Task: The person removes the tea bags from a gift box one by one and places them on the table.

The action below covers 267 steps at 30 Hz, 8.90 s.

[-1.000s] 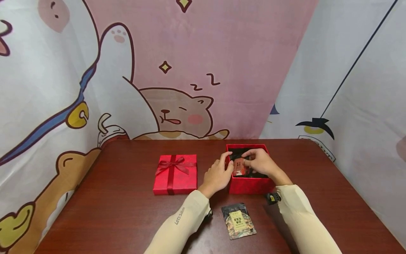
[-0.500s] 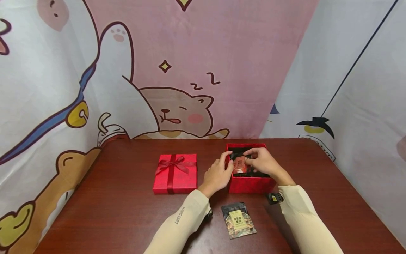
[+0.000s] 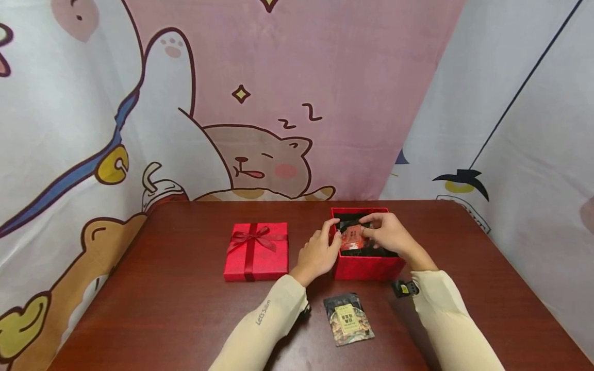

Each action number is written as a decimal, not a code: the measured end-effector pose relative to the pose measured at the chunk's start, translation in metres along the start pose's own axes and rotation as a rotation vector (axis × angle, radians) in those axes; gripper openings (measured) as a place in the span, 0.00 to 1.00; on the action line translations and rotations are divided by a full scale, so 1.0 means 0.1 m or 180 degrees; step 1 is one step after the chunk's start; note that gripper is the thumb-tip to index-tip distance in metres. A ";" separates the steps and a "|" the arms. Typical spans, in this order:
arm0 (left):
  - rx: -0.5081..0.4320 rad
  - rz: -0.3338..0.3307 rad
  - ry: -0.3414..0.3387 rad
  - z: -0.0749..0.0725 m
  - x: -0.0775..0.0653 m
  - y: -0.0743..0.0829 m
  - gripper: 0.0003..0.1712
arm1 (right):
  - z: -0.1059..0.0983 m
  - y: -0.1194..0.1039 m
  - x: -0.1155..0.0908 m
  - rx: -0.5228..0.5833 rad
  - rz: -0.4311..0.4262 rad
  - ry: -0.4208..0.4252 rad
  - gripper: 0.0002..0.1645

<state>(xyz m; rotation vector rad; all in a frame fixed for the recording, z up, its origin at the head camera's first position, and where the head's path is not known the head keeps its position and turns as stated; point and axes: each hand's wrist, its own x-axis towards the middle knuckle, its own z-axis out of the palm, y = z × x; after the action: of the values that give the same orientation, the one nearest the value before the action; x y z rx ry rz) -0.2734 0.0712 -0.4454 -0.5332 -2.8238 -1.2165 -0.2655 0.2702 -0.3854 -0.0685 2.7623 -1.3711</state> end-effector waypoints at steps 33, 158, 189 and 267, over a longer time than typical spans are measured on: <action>0.0013 -0.0037 -0.0005 -0.01 0.00 0.01 0.27 | -0.14 -0.11 -0.18 0.0100 -0.0061 0.0041 0.23; -0.0069 -0.0011 -0.0016 -0.03 0.00 0.02 0.28 | -0.20 0.16 -0.95 0.0613 0.0053 -0.0517 0.22; -0.0086 0.0010 -0.0029 -0.03 -0.02 0.02 0.27 | -0.15 0.43 -1.04 0.0660 0.0149 -0.0692 0.21; -0.0063 -0.0039 0.0000 0.00 0.00 0.02 0.27 | -0.24 0.64 -1.19 0.0558 0.0445 -0.0980 0.29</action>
<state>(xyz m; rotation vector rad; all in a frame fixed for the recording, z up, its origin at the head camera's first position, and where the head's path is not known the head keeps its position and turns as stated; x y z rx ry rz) -0.2725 0.0722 -0.4445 -0.5176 -2.8220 -1.2479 -0.1497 0.3353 -0.4183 -0.0703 2.3438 -1.4242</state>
